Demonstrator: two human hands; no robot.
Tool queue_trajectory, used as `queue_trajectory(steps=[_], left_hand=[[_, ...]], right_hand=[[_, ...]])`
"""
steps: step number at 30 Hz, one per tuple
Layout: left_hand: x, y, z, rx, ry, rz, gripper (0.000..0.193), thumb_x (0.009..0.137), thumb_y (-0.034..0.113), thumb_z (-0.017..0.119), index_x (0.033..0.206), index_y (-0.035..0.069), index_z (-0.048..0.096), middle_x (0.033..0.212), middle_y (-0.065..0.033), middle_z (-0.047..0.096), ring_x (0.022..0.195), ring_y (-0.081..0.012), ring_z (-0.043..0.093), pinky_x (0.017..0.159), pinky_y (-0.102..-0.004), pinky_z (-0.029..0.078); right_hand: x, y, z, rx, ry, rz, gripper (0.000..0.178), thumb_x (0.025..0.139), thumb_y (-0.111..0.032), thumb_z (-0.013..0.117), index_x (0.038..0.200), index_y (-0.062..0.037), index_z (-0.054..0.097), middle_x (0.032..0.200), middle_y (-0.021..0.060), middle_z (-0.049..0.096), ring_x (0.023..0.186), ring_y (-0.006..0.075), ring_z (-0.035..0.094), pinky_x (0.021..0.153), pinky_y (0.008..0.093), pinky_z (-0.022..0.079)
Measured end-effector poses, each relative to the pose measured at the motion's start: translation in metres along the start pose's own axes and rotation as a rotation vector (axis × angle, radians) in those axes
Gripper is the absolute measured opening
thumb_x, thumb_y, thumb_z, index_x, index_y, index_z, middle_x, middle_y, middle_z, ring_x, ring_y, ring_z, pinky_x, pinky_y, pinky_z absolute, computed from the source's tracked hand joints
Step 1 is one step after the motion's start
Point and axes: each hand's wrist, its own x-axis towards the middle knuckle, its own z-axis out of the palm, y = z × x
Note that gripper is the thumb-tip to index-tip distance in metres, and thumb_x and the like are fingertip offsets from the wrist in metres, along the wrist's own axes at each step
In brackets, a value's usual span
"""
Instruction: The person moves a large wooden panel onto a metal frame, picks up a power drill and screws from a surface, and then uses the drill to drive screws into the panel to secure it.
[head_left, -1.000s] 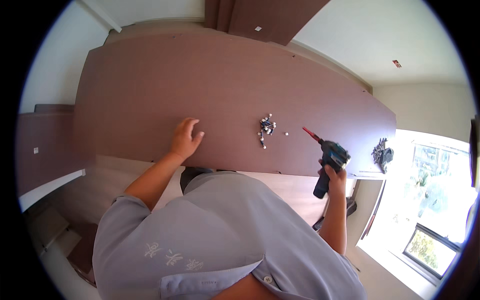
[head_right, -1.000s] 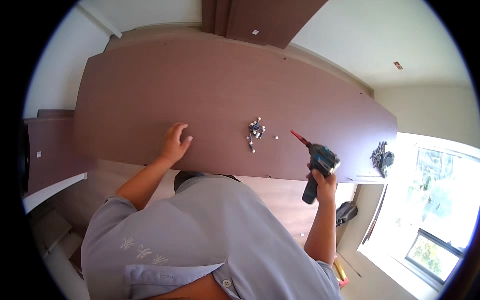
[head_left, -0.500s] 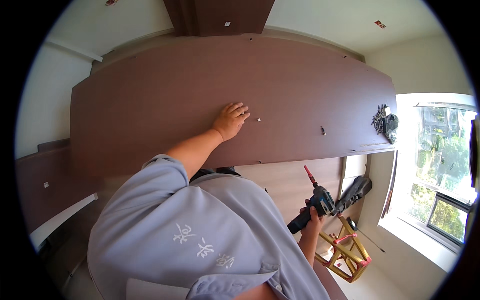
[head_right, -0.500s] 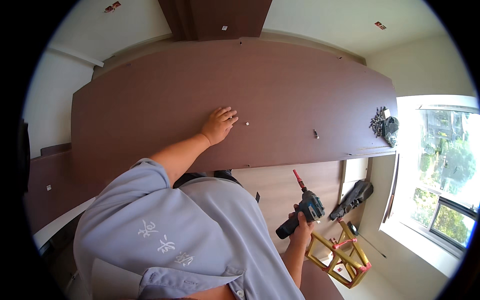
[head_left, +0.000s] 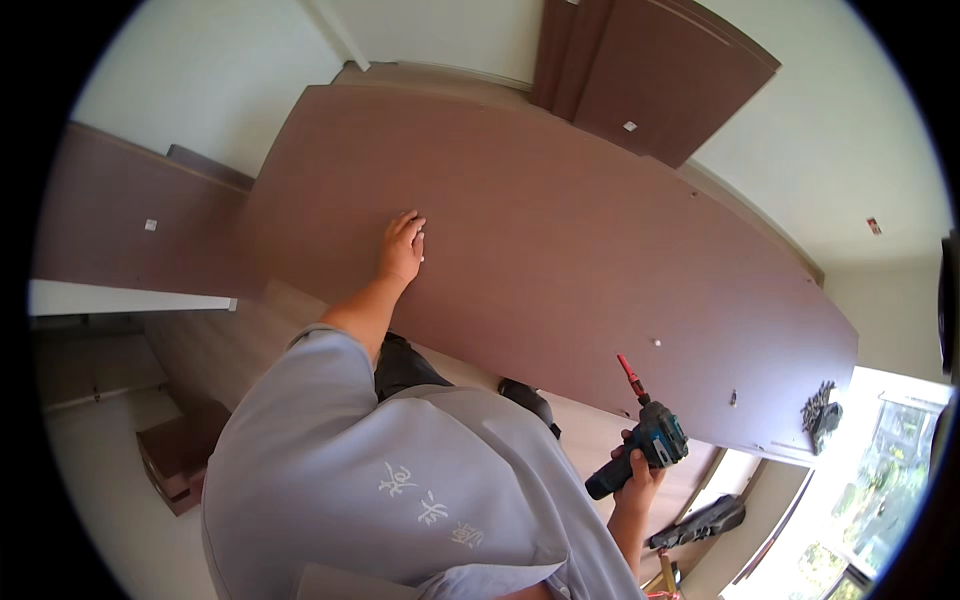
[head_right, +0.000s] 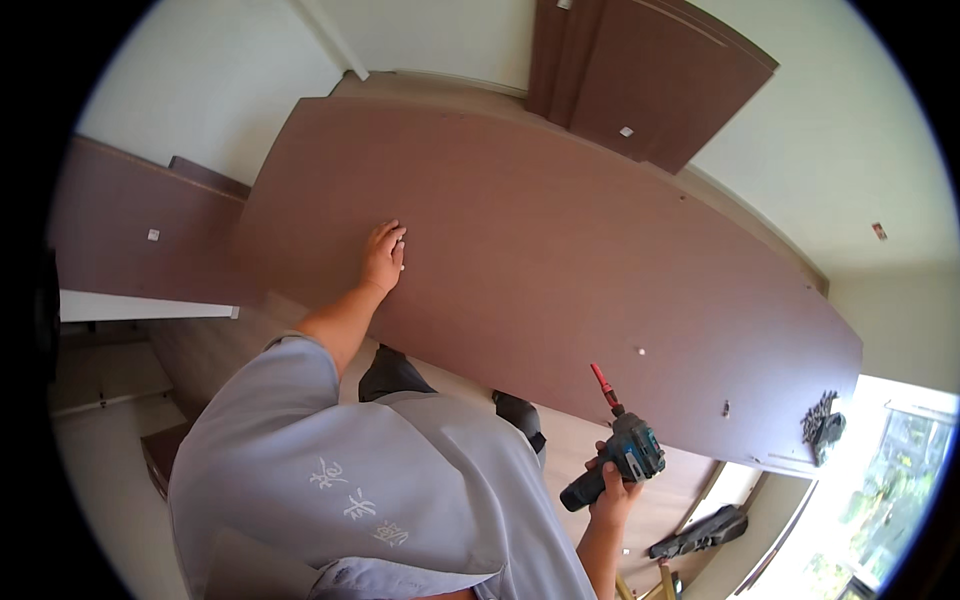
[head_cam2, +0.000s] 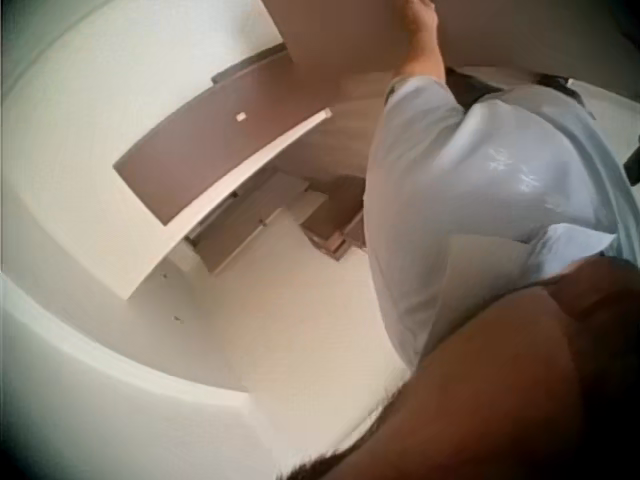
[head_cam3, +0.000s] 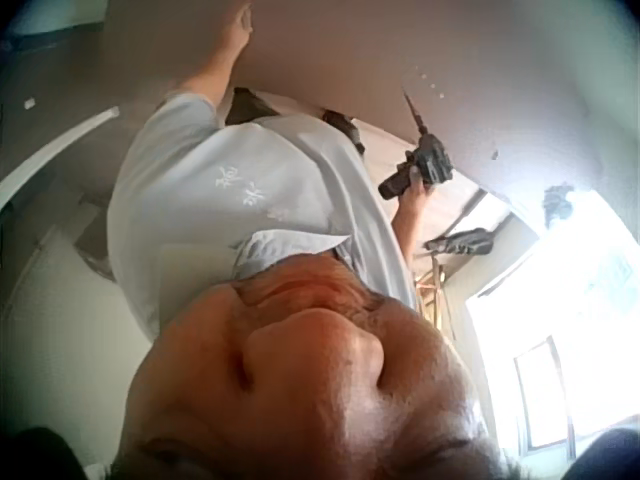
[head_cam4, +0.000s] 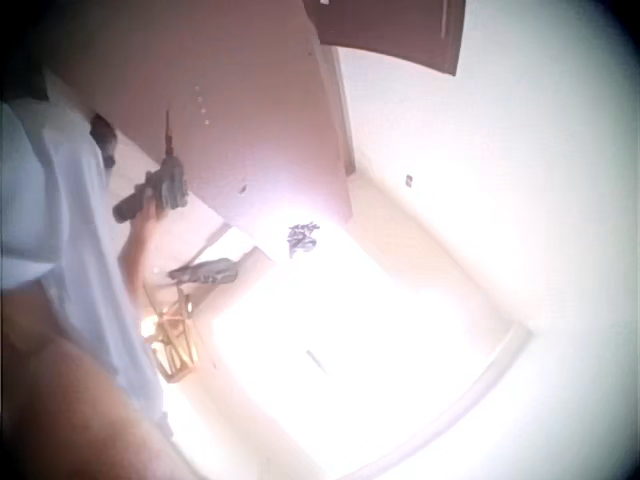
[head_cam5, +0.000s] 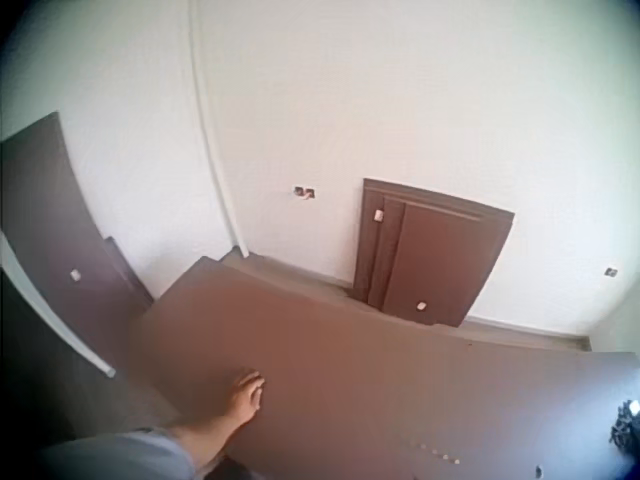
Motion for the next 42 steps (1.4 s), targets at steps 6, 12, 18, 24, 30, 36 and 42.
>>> queue_trajectory(steps=[6,12,18,24,30,36,42], left_hand=[[0.04,-0.134,-0.067,-0.082,-0.022,-0.002,0.015,0.094,0.013,0.074,0.109,0.011,0.075,0.116,-0.0067,0.073,0.116,-0.0316,0.065,0.101,-0.0464,0.052],[0.067,-0.188,-0.079,-0.445,-0.05,0.023,0.011,0.094,0.014,0.075,0.104,0.009,0.076,0.1,-0.0094,0.076,0.105,-0.0312,0.069,0.092,-0.0438,0.056],[0.086,-0.222,-0.066,-0.854,-0.205,-0.434,0.016,0.105,0.019,0.068,0.106,0.005,0.076,0.1,-0.0069,0.078,0.091,-0.0187,0.073,0.081,-0.0339,0.057],[0.104,-0.266,-0.091,-1.593,-0.221,-0.988,0.016,0.108,0.023,0.067,0.113,0.008,0.07,0.099,-0.0006,0.072,0.087,-0.0122,0.07,0.074,-0.026,0.057],[0.082,-0.312,-0.184,-1.744,-0.373,-1.297,0.01,0.108,0.026,0.066,0.108,0.015,0.065,0.096,0.0008,0.068,0.084,-0.0103,0.066,0.067,-0.0233,0.054],[0.044,-0.35,-0.227,-1.693,-0.523,-1.24,0.015,0.106,0.029,0.069,0.105,0.015,0.063,0.094,-0.0026,0.067,0.068,-0.0056,0.053,0.052,-0.0199,0.037],[0.028,-0.365,-0.26,-1.623,-0.649,-1.147,0.026,0.103,0.035,0.073,0.101,0.012,0.061,0.086,-0.0085,0.065,0.058,-0.0061,0.045,0.048,-0.0213,0.033]], right_hand=[[0.011,0.048,0.154,-0.149,-0.124,-0.034,0.066,0.088,-0.019,0.083,0.143,0.0014,0.054,0.114,0.0193,0.073,0.081,0.0224,0.073,0.073,0.0337,0.062],[-0.009,0.105,0.376,-0.143,-0.185,0.04,0.065,0.087,-0.017,0.082,0.143,0.0017,0.054,0.117,0.02,0.072,0.084,0.0236,0.072,0.076,0.0353,0.062],[-0.044,0.107,0.505,-0.266,-0.281,0.098,0.066,0.086,-0.013,0.083,0.144,0.0009,0.054,0.118,0.0199,0.072,0.089,0.0245,0.073,0.078,0.0364,0.062],[-0.045,0.123,0.559,-0.361,-0.306,0.122,0.061,0.09,-0.009,0.079,0.144,0.002,0.054,0.125,0.0185,0.07,0.104,0.0259,0.073,0.081,0.0377,0.063],[-0.031,0.164,0.64,-0.492,-0.422,0.119,0.047,0.093,-0.007,0.075,0.138,0.004,0.062,0.123,0.0154,0.073,0.108,0.0227,0.072,0.084,0.0377,0.063],[-0.011,0.17,0.686,-0.607,-0.593,0.22,0.045,0.092,-0.002,0.071,0.136,0.0048,0.063,0.121,0.0164,0.074,0.098,0.0226,0.072,0.083,0.0378,0.061],[0.003,0.164,0.71,-0.668,-0.728,0.345,0.037,0.094,-0.002,0.071,0.13,0.0042,0.067,0.117,0.0133,0.075,0.098,0.0209,0.072,0.085,0.0371,0.061]])
